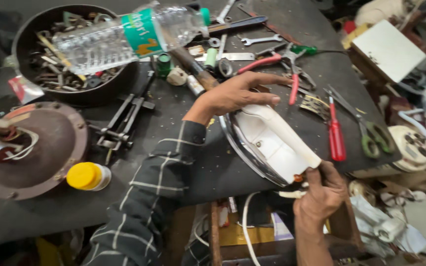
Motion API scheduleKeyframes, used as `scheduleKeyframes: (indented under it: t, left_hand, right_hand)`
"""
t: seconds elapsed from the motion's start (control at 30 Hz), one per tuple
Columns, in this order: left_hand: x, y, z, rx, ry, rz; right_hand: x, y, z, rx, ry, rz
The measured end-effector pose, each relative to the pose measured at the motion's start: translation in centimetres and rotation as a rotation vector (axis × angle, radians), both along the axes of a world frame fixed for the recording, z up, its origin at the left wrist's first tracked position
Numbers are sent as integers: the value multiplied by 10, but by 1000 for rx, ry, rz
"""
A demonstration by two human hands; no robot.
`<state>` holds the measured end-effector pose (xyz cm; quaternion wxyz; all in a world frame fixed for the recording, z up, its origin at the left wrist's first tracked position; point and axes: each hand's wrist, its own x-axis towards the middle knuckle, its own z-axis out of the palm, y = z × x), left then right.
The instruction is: The person holds a disassembled electric iron and repeatedly presses the orange temperature dial with a finger. They then use a yellow-handled screwdriver to press the same dial while holding the iron body. The iron remains open throughout the clip.
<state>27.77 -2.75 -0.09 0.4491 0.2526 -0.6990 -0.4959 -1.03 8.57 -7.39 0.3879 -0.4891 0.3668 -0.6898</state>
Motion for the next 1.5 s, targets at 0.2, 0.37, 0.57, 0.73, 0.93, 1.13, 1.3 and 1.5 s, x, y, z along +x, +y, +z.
scheduleKeyframes:
  t: [0.2,0.37,0.57,0.73,0.93,1.13,1.3,1.5]
  left_hand:
    - [-2,11,10,70,27,13]
    - [-3,15,15,141,193,-22]
    - [-4,12,12,121,190,115]
    - [0,9,10,74,330,96]
    - [3,6,5,107,279,105]
    - [7,-1,5,150,447,145]
    - [23,6,17,149,406,172]
    - [17,21,20,114,133,198]
  right_hand:
    - [4,4,3,-52,22,-5]
    - [4,1,-2,-55,-51,23]
    - [3,-1,-5,-50,-67,28]
    - [2,-1,-4,-39,-49,19]
    - [3,-1,-1,-30,-47,19]
    - [2,-1,0,-31,-57,35]
    - [2,-2,-2,-50,-54,47]
    - [1,-4,-4,-38,-66,35]
